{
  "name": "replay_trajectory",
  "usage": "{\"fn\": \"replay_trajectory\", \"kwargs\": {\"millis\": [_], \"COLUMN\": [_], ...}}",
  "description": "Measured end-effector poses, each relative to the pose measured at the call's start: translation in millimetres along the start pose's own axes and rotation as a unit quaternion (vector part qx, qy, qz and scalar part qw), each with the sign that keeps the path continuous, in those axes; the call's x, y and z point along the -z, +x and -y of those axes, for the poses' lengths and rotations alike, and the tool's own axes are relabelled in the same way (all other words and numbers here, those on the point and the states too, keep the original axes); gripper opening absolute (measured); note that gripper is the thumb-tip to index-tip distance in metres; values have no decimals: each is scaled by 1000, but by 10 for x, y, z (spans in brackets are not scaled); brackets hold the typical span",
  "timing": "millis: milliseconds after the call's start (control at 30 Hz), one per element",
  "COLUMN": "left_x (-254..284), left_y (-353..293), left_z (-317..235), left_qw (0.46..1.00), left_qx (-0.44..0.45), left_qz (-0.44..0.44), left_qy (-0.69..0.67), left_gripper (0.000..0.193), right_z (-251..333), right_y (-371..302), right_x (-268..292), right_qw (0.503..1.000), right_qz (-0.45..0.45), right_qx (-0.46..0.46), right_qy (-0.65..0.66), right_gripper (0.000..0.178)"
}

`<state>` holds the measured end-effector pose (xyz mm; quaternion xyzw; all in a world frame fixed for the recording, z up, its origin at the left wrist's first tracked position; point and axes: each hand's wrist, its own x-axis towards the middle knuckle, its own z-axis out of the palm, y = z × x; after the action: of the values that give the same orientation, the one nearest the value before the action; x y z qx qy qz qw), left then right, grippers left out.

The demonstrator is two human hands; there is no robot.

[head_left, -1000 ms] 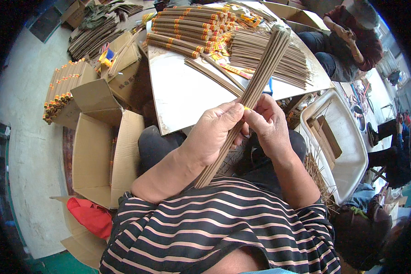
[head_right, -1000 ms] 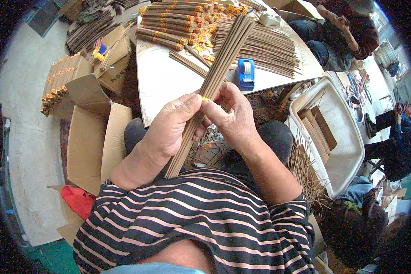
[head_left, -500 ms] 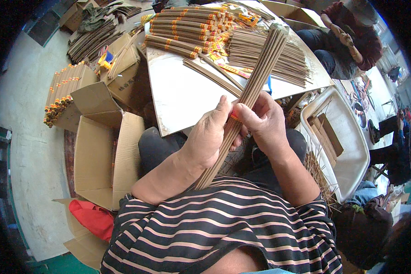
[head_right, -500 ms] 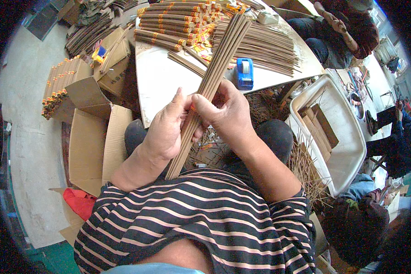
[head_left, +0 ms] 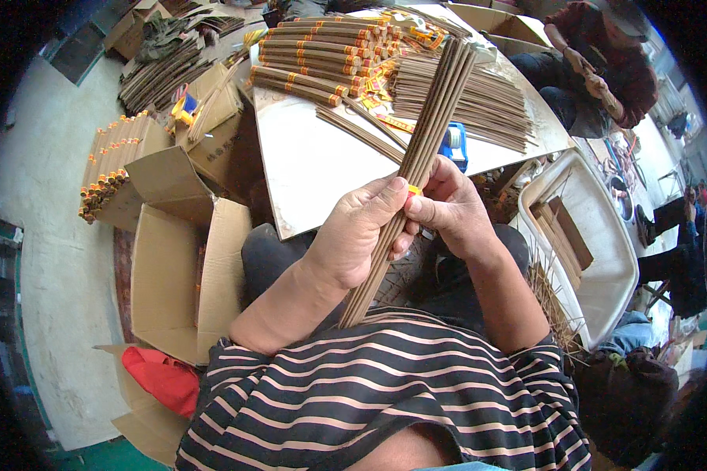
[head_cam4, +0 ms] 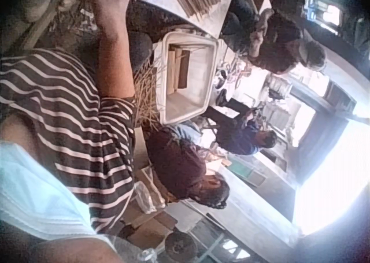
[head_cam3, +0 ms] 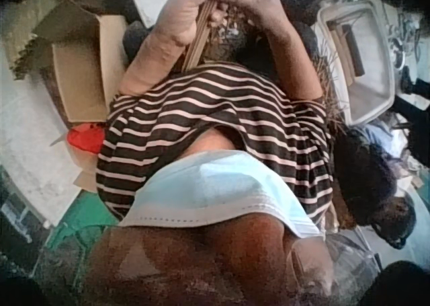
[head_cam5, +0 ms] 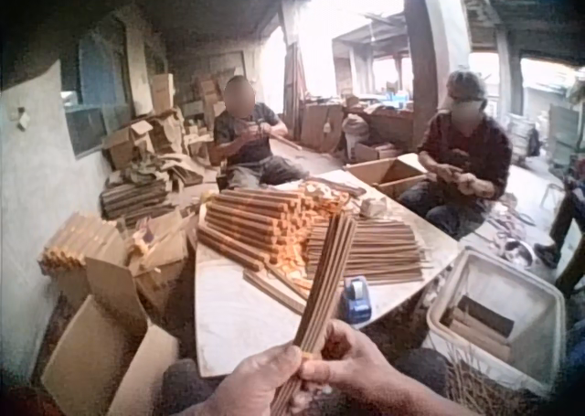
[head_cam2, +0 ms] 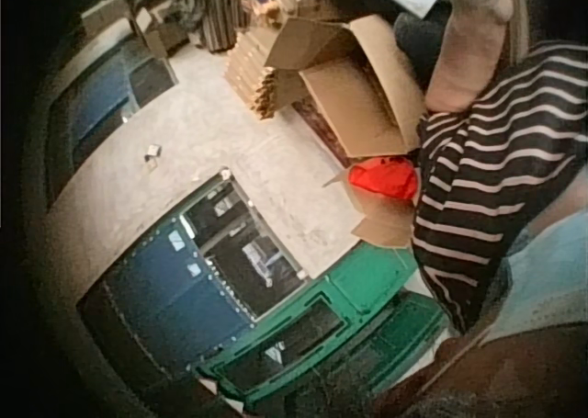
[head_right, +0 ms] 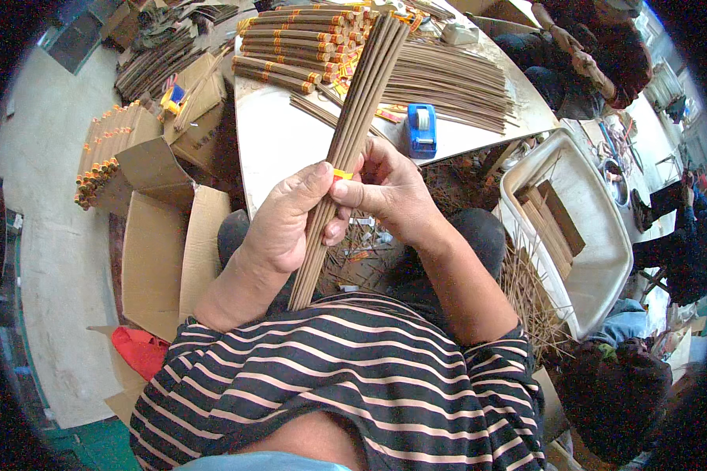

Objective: The person gathers thin wooden sticks, aligns them into bundles, and secures each bundle with a small colored paper band. Bundled sticks are placed into a cardboard box. The person repeats this process multiple times.

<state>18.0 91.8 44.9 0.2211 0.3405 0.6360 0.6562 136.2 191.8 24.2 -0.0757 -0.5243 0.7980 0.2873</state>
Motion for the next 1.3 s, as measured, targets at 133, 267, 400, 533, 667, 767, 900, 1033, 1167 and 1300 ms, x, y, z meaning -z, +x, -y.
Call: {"fn": "replay_trajectory", "kwargs": {"millis": [133, 267, 400, 533, 667, 767, 900, 1033, 1167, 1300], "left_x": [51, 136, 130, 214, 420, 661, 1097, 1238, 1097, 784], "left_y": [24, 42, 70, 169, 287, 442, 618, 674, 587, 413], "left_z": [8, 12, -85, -401, -664, -602, -345, -353, -440, -449], "left_qw": [1000, 995, 995, 971, 918, 891, 873, 833, 885, 950], "left_qx": [7, 24, -5, -206, -331, -355, -344, -374, -357, -276], "left_qz": [25, 83, 93, 48, -51, -109, -177, -218, -156, 18], "left_qy": [4, -58, -29, 108, 213, 260, 296, 344, 253, 147], "left_gripper": [35, 35, 54, 38, 13, 12, 18, 19, 24, 29], "right_z": [-123, -196, -275, -376, -418, -510, -592, -621, -604, -478], "right_y": [10, 23, 77, 64, 59, 63, 53, 49, 138, 312], "right_x": [128, 137, 98, 129, 175, 191, 196, 216, 158, -89], "right_qw": [994, 989, 992, 995, 994, 993, 992, 988, 951, 928], "right_qz": [42, 51, -10, -86, -112, -116, -118, -117, -56, 72], "right_qx": [15, 17, 13, 8, 2, -16, -35, -60, -84, -24], "right_qy": [96, 139, 123, 54, 0, -11, -33, -80, -292, -366], "right_gripper": [19, 16, 13, 12, 11, 10, 11, 10, 25, 53]}}
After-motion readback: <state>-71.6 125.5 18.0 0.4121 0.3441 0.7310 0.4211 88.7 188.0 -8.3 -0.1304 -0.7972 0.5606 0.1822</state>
